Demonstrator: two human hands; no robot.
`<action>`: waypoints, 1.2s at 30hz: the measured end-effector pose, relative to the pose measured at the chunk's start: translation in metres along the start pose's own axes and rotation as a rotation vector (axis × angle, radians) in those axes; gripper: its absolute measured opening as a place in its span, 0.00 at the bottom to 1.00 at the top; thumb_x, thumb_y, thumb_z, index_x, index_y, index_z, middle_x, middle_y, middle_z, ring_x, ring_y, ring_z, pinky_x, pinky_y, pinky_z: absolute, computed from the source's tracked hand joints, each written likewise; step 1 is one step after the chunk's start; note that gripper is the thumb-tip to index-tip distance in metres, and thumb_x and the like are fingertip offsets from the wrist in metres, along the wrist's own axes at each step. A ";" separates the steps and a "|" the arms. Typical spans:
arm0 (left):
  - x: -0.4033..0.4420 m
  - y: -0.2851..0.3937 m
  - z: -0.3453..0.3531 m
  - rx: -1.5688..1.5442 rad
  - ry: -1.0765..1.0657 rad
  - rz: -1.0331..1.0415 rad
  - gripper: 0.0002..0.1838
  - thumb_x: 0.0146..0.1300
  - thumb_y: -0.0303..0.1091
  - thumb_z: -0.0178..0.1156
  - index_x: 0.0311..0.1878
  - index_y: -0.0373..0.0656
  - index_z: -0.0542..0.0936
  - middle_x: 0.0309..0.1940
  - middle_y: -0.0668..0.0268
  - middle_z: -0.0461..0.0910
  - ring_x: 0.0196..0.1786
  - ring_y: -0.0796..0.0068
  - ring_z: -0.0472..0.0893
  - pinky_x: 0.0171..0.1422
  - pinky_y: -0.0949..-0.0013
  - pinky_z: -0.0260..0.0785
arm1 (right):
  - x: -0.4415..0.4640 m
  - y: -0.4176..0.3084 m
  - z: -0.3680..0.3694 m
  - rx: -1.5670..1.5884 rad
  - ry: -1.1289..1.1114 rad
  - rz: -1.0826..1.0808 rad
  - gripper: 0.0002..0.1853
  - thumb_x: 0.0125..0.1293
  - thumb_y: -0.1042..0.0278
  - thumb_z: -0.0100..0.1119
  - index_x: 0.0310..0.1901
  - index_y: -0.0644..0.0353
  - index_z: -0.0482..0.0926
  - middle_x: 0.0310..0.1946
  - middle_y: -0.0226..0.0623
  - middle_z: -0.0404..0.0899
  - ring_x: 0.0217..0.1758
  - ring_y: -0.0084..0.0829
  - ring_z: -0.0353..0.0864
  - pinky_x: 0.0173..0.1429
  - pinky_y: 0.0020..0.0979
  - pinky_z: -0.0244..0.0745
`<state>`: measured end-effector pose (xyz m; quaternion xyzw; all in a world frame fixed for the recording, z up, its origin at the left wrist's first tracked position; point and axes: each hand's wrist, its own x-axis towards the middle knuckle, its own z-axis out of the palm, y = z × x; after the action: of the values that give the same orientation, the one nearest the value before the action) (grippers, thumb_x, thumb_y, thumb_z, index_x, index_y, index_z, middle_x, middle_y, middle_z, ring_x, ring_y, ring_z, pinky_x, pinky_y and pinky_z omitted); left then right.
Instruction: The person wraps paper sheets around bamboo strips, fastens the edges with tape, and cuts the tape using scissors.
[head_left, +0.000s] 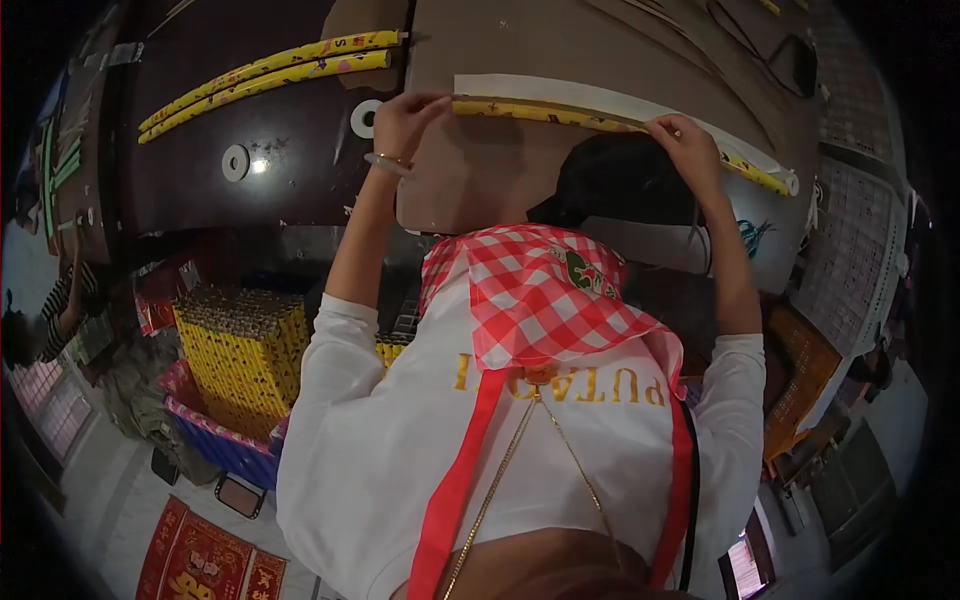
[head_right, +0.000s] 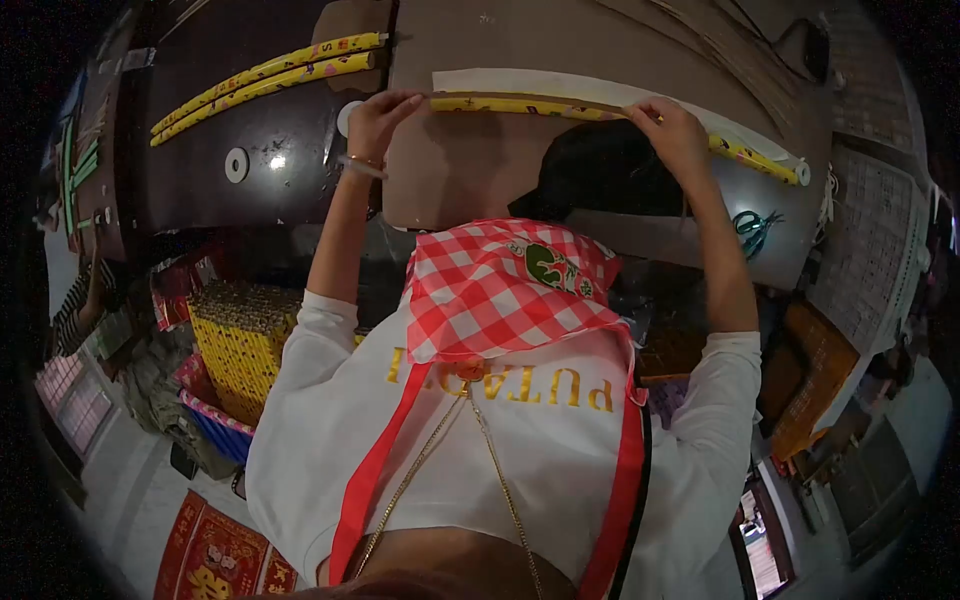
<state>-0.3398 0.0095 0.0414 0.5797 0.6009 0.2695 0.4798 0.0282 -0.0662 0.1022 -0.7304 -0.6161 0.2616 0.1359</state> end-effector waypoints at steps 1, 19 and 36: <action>0.009 -0.004 0.005 -0.023 0.039 0.042 0.12 0.51 0.36 0.63 0.37 0.41 0.81 0.27 0.64 0.81 0.28 0.81 0.78 0.33 0.77 0.68 | 0.007 -0.001 0.004 -0.065 0.016 0.013 0.17 0.56 0.50 0.55 0.35 0.56 0.79 0.32 0.37 0.78 0.35 0.36 0.77 0.38 0.31 0.69; 0.041 -0.026 0.029 0.050 0.203 -0.035 0.20 0.42 0.35 0.70 0.36 0.35 0.74 0.28 0.62 0.81 0.30 0.77 0.79 0.34 0.75 0.71 | 0.041 0.017 0.037 -0.176 0.009 0.093 0.18 0.57 0.48 0.52 0.36 0.55 0.79 0.32 0.37 0.78 0.37 0.37 0.78 0.37 0.34 0.70; 0.049 -0.036 0.032 0.109 0.259 -0.076 0.23 0.37 0.40 0.71 0.34 0.38 0.73 0.24 0.65 0.81 0.30 0.71 0.80 0.35 0.70 0.70 | 0.044 0.018 0.042 -0.176 0.001 0.092 0.18 0.57 0.49 0.53 0.37 0.55 0.79 0.33 0.37 0.79 0.37 0.38 0.78 0.39 0.33 0.70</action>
<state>-0.3206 0.0426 -0.0156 0.5421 0.6929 0.2909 0.3760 0.0246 -0.0319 0.0487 -0.7673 -0.6022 0.2122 0.0595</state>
